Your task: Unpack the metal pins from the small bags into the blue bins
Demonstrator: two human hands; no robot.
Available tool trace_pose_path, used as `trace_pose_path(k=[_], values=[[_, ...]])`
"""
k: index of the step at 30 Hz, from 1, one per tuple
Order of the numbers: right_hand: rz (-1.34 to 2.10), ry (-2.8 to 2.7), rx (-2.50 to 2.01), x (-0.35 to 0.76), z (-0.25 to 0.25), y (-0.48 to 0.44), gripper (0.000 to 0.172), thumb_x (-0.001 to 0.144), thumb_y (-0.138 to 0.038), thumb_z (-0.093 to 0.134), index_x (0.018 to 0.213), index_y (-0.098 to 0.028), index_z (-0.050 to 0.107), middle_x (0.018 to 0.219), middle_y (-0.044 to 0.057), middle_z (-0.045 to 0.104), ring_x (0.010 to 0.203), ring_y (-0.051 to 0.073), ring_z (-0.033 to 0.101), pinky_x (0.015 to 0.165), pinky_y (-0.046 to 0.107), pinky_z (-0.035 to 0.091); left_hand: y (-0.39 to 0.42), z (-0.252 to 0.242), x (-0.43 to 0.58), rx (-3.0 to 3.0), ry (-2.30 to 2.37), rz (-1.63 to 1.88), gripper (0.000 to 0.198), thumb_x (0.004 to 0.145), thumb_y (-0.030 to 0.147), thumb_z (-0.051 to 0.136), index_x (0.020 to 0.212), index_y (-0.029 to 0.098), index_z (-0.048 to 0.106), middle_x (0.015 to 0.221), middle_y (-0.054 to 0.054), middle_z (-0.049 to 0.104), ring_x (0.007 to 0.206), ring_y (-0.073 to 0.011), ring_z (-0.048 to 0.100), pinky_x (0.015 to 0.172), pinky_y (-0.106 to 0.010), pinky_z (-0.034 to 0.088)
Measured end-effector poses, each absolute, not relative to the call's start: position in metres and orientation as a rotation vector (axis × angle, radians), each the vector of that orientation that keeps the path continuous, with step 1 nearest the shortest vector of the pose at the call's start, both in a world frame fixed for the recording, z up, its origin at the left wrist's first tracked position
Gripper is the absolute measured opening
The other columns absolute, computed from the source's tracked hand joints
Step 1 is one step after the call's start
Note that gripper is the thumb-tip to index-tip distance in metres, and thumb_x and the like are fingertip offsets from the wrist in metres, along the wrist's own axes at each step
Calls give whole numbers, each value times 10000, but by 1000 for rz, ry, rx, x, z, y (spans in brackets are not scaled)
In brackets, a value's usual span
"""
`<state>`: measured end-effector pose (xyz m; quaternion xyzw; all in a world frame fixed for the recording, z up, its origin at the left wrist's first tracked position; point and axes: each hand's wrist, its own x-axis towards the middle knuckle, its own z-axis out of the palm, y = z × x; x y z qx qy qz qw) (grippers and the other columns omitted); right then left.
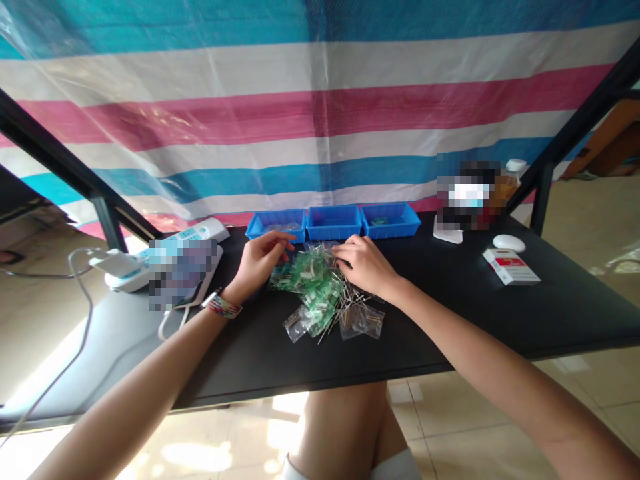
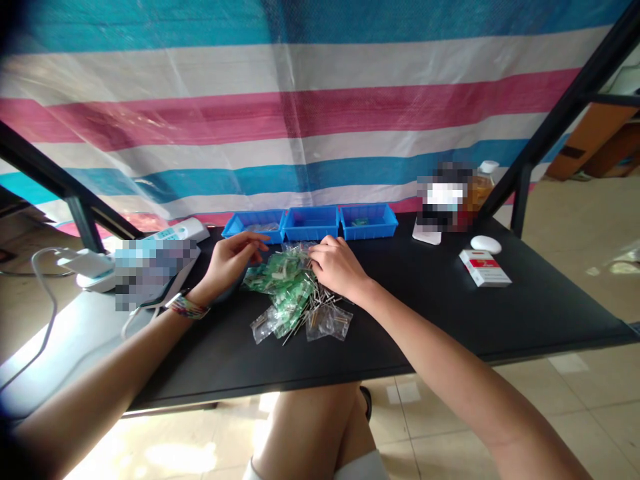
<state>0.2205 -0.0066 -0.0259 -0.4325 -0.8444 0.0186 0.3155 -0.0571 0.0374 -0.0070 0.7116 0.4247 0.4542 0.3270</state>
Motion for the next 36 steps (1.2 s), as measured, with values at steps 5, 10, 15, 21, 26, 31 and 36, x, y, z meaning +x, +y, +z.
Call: trace_pose_path(k=[5,10,15,21,26,31,36], values=[[387,-1850,-1022,215,-24,-3,234,900,-77,684,1027,-196,841,1087,91,842,992,256,763,970,454,608,24,-4,-51,2352,1056,1188,279,988,320,628,1192,216,789,1048,-86,781,895,-211,738,801,-328,613],[1037,-1514,-881,204,-19,-8,227,857,-274,799,1072,-204,818,1085,68,850,1013,259,807,977,441,647,13,0,-43,2791,820,1212,352,1030,282,667,1376,312,723,1306,-94,734,1169,-253,701,1044,-427,582],[1372,-1385,-719,199,-12,-17,364,786,-374,902,1089,-199,807,1162,79,838,1132,275,793,1075,464,620,8,1,-40,2824,760,1263,282,1026,310,714,1306,302,742,1275,-90,752,1134,-250,710,1022,-437,579],[1069,-1726,-726,203,-17,-19,482,902,-206,732,1384,-206,725,1157,83,792,953,205,779,953,404,658,2,4,-36,2508,787,1314,124,1035,308,700,1092,231,778,1011,-57,799,936,-203,735,881,-349,582],[218,-2004,-763,208,-23,-19,746,977,-109,655,1662,-334,465,1254,84,682,862,165,690,917,371,650,-2,5,-29,2033,831,1184,423,948,427,810,1279,187,704,856,-29,768,819,-191,734,789,-300,577],[-56,-2108,-691,211,-16,-22,465,1019,-115,616,1428,-318,703,1408,105,661,1076,219,708,996,412,639,-2,6,-28,1884,744,1034,335,935,467,812,1053,165,728,844,-42,761,766,-177,717,706,-266,555],[333,-1922,-735,203,-13,-25,177,1037,-216,629,1050,-230,805,1071,79,783,951,204,741,876,352,624,-1,0,-31,2103,784,1057,276,1051,412,660,1185,172,694,865,-47,747,772,-175,713,724,-278,577]])
